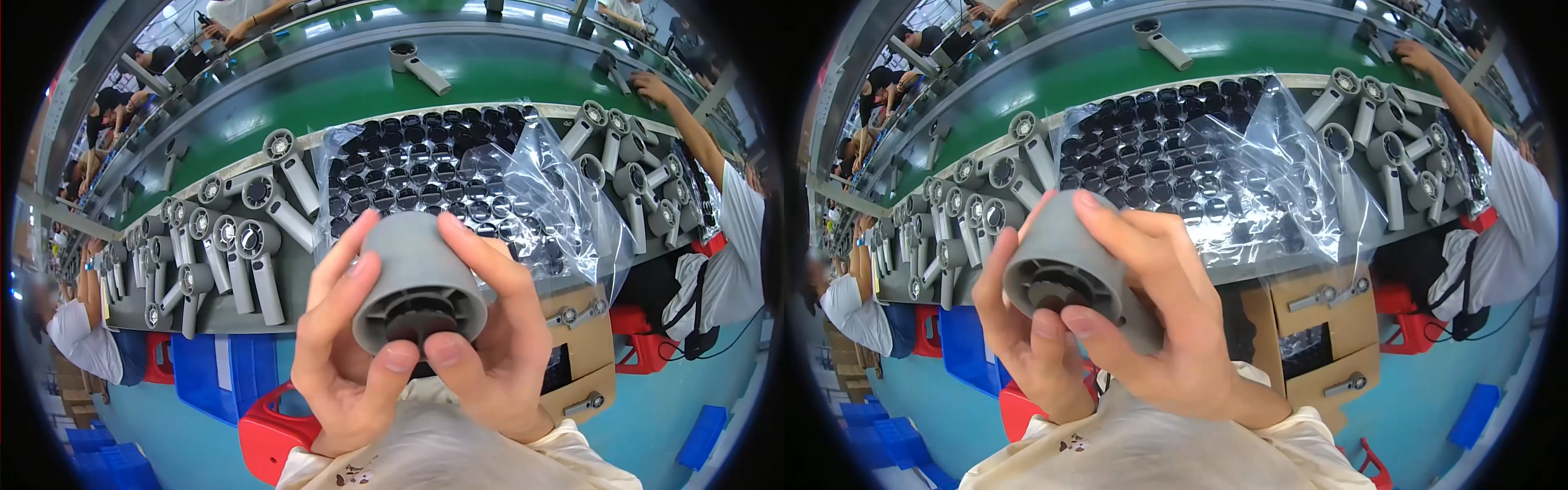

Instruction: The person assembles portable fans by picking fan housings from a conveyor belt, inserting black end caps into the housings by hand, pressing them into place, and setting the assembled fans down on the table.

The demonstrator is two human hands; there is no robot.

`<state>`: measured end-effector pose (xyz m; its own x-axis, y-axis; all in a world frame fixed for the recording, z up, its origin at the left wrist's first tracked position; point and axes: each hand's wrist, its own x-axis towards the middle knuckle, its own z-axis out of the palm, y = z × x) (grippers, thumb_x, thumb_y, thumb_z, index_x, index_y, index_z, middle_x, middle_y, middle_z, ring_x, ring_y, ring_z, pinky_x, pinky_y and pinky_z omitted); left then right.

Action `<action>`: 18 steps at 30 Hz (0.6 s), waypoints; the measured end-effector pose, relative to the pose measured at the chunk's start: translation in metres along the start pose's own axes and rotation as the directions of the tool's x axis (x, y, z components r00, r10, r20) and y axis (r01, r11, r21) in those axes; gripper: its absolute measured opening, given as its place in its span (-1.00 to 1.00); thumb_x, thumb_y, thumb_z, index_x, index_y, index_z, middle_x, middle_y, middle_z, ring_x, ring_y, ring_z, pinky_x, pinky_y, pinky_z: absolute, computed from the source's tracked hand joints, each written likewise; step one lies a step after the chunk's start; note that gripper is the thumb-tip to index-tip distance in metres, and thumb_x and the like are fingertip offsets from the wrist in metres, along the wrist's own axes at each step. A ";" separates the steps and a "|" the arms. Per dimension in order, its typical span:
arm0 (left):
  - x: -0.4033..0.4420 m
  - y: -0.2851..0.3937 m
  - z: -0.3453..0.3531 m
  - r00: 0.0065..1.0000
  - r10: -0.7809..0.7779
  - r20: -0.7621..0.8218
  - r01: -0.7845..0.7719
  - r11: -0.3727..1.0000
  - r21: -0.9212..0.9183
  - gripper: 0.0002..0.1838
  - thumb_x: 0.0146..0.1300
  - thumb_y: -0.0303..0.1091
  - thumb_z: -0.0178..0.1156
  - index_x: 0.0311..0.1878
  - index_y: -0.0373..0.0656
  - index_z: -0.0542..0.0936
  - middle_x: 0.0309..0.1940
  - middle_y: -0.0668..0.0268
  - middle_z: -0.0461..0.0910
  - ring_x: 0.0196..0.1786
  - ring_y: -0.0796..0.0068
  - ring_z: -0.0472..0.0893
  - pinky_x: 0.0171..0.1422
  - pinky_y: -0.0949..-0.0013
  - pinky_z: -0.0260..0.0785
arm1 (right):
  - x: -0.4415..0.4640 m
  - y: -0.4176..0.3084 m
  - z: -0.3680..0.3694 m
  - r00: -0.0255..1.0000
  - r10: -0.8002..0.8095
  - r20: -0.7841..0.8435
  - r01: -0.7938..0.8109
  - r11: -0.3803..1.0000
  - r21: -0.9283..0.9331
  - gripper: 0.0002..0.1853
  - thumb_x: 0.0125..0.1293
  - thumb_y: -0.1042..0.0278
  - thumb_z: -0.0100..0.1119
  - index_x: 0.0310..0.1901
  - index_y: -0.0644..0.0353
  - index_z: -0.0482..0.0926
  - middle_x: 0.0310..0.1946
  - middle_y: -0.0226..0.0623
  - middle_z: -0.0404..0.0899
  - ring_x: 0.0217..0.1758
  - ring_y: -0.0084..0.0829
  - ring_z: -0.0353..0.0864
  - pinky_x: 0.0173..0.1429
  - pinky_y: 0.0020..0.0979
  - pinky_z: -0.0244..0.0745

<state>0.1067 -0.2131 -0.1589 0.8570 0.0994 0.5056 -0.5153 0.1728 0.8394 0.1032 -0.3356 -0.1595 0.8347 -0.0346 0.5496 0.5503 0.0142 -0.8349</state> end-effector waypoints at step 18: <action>0.006 -0.035 -0.001 0.946 0.308 0.104 -0.299 0.950 -0.088 -0.50 0.22 -0.30 0.22 0.18 -0.28 0.36 0.17 -0.46 0.22 0.16 -0.20 0.43 0.21 -0.03 0.33 | 0.006 0.017 -0.001 0.969 -0.237 -0.062 0.237 0.971 -0.008 -0.31 0.07 0.32 0.37 0.21 0.44 0.34 0.06 0.10 0.45 0.07 -0.15 0.45 0.09 -0.28 0.41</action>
<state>0.1302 -0.2179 -0.1855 0.6516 0.0448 0.7572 -0.7458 0.2204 0.6287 0.1181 -0.3361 -0.1703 0.6774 -0.0986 0.7290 0.7324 -0.0024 -0.6808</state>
